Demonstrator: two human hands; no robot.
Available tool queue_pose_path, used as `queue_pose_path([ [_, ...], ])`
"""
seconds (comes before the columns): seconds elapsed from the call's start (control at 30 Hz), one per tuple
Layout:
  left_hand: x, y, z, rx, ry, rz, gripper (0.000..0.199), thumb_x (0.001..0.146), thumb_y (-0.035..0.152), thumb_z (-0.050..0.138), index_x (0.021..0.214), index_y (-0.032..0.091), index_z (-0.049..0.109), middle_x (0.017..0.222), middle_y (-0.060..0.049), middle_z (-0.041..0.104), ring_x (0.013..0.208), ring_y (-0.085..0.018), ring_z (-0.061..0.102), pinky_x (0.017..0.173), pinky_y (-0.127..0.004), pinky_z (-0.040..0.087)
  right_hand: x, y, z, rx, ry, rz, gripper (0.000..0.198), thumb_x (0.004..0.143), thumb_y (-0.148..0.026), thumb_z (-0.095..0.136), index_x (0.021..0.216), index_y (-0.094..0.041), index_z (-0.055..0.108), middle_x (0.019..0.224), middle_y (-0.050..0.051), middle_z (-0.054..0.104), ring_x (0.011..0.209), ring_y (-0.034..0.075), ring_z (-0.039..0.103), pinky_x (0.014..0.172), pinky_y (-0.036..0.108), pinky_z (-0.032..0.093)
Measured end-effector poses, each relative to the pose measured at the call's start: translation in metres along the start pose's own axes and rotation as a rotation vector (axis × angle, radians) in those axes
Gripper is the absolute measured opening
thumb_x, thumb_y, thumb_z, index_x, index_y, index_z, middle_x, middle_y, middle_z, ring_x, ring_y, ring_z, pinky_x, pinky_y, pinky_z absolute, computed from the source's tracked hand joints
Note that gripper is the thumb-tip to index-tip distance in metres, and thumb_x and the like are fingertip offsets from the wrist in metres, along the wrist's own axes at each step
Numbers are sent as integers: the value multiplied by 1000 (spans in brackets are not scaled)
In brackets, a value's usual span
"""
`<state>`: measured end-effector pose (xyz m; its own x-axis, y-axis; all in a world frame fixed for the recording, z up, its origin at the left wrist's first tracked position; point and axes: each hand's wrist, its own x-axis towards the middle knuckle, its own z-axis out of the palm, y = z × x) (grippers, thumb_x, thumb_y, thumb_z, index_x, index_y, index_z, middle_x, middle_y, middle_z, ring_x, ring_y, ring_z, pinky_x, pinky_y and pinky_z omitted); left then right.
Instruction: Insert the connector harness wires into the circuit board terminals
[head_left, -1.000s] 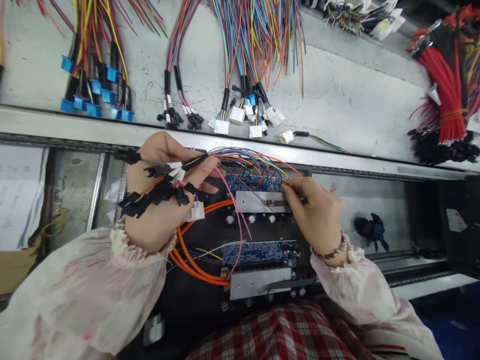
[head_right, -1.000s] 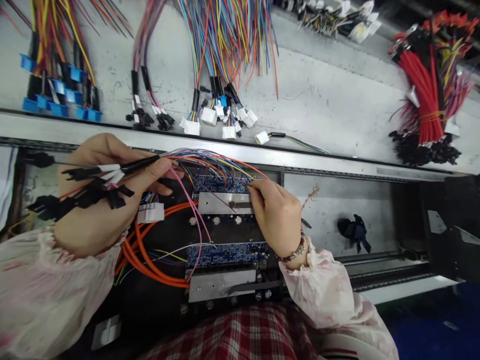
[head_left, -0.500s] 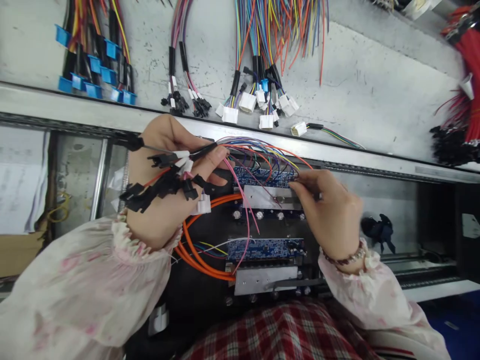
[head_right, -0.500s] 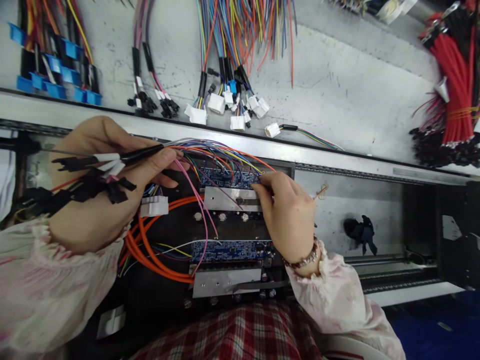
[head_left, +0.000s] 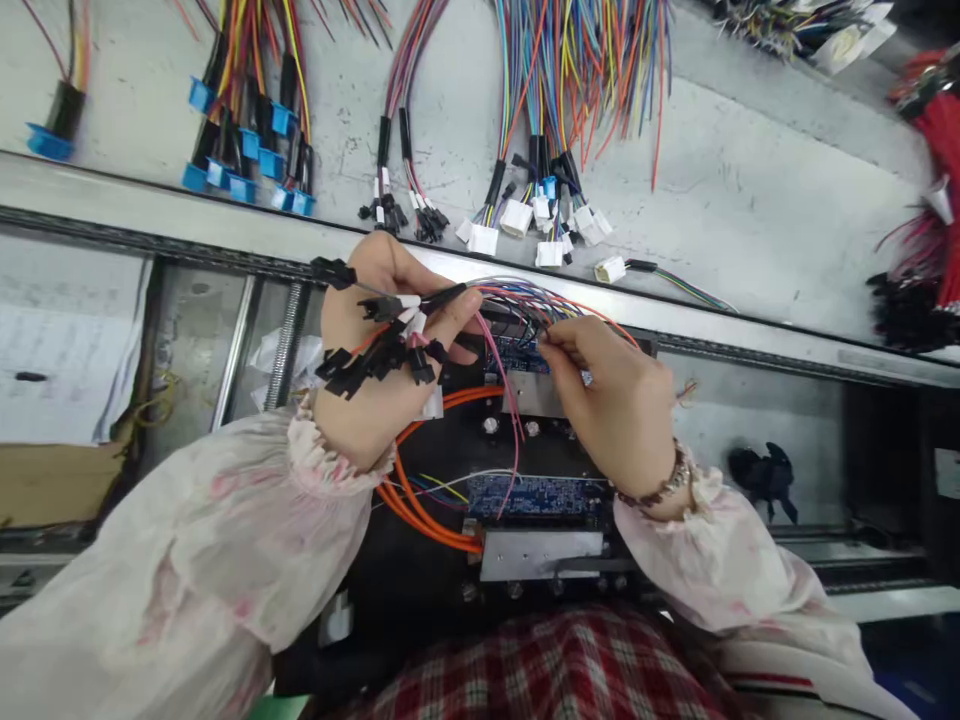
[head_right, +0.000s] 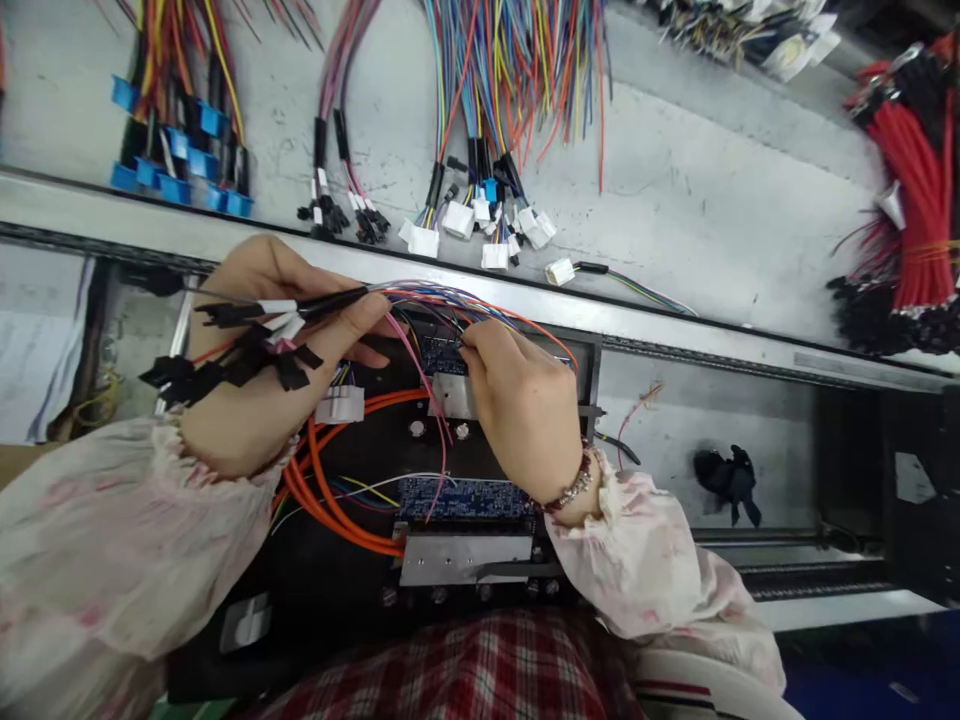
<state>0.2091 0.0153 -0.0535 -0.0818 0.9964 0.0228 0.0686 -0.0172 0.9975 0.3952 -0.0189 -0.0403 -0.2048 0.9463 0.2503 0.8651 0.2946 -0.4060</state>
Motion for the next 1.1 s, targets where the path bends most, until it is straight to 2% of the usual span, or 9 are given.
queue_pose_path([
  [0.13, 1, 0, -1, 33, -3, -8, 22, 80, 22, 77, 79, 20, 55, 74, -2, 68, 58, -18, 70, 40, -26, 58, 0, 4, 9, -26, -12, 0, 7, 92, -18, 59, 94, -19, 66, 86, -2, 73, 75, 10, 68, 66, 22, 47],
  [0.4, 2, -4, -1, -127, 17, -37, 29, 74, 18, 81, 75, 21, 52, 72, -1, 70, 48, -15, 65, 32, -21, 50, -2, 1, 10, -52, -3, -11, 9, 91, -16, 58, 90, -16, 67, 83, 1, 73, 74, 13, 68, 63, 25, 46],
  [0.57, 2, -8, -1, -138, 14, 5, 31, 72, 18, 83, 75, 20, 52, 72, -3, 71, 43, -16, 64, 30, -22, 50, 1, 2, 14, -79, -19, -24, 8, 91, -16, 60, 89, -16, 68, 80, 1, 72, 70, 13, 68, 61, 26, 45],
  [0.77, 2, -9, -3, -63, 7, 37, 26, 81, 24, 77, 78, 19, 51, 75, -5, 71, 49, -18, 67, 33, -26, 53, -19, -6, -8, -156, 11, -16, 11, 92, -24, 62, 100, -17, 68, 90, 2, 75, 75, 13, 69, 66, 24, 48],
  [0.83, 2, -9, -4, -68, 10, 41, 27, 80, 22, 78, 78, 19, 51, 74, -4, 71, 47, -17, 66, 33, -24, 52, -36, -12, -15, -167, -64, 24, 14, 92, -31, 63, 90, -19, 69, 75, -1, 73, 60, 12, 65, 56, 26, 43],
  [0.9, 2, -10, -3, -74, 8, 32, 28, 77, 21, 80, 77, 19, 52, 74, -3, 71, 46, -16, 66, 33, -22, 53, -53, -17, -18, -108, -260, 64, 18, 91, -34, 63, 83, -20, 68, 63, -3, 68, 49, 12, 61, 49, 28, 39],
  [0.97, 2, -11, -3, -96, 3, 26, 30, 76, 21, 82, 78, 20, 52, 74, -3, 72, 51, -18, 68, 36, -22, 55, -62, -19, -19, 1, -390, 95, 13, 91, -28, 63, 83, -19, 68, 67, -3, 69, 56, 12, 65, 52, 26, 43],
  [1.03, 2, -12, -1, -130, -5, 39, 30, 75, 19, 82, 78, 21, 52, 74, -3, 72, 58, -19, 71, 39, -22, 58, -60, -16, -23, 90, -316, 112, 8, 91, -22, 62, 86, -20, 68, 78, -2, 72, 68, 11, 68, 62, 23, 49],
  [1.1, 3, -11, 0, -128, -19, 53, 30, 75, 19, 82, 77, 21, 52, 76, -3, 72, 63, -20, 72, 41, -24, 60, -50, -7, -30, 54, -97, 116, 7, 92, -21, 62, 91, -20, 68, 86, -1, 74, 75, 11, 69, 68, 22, 51],
])
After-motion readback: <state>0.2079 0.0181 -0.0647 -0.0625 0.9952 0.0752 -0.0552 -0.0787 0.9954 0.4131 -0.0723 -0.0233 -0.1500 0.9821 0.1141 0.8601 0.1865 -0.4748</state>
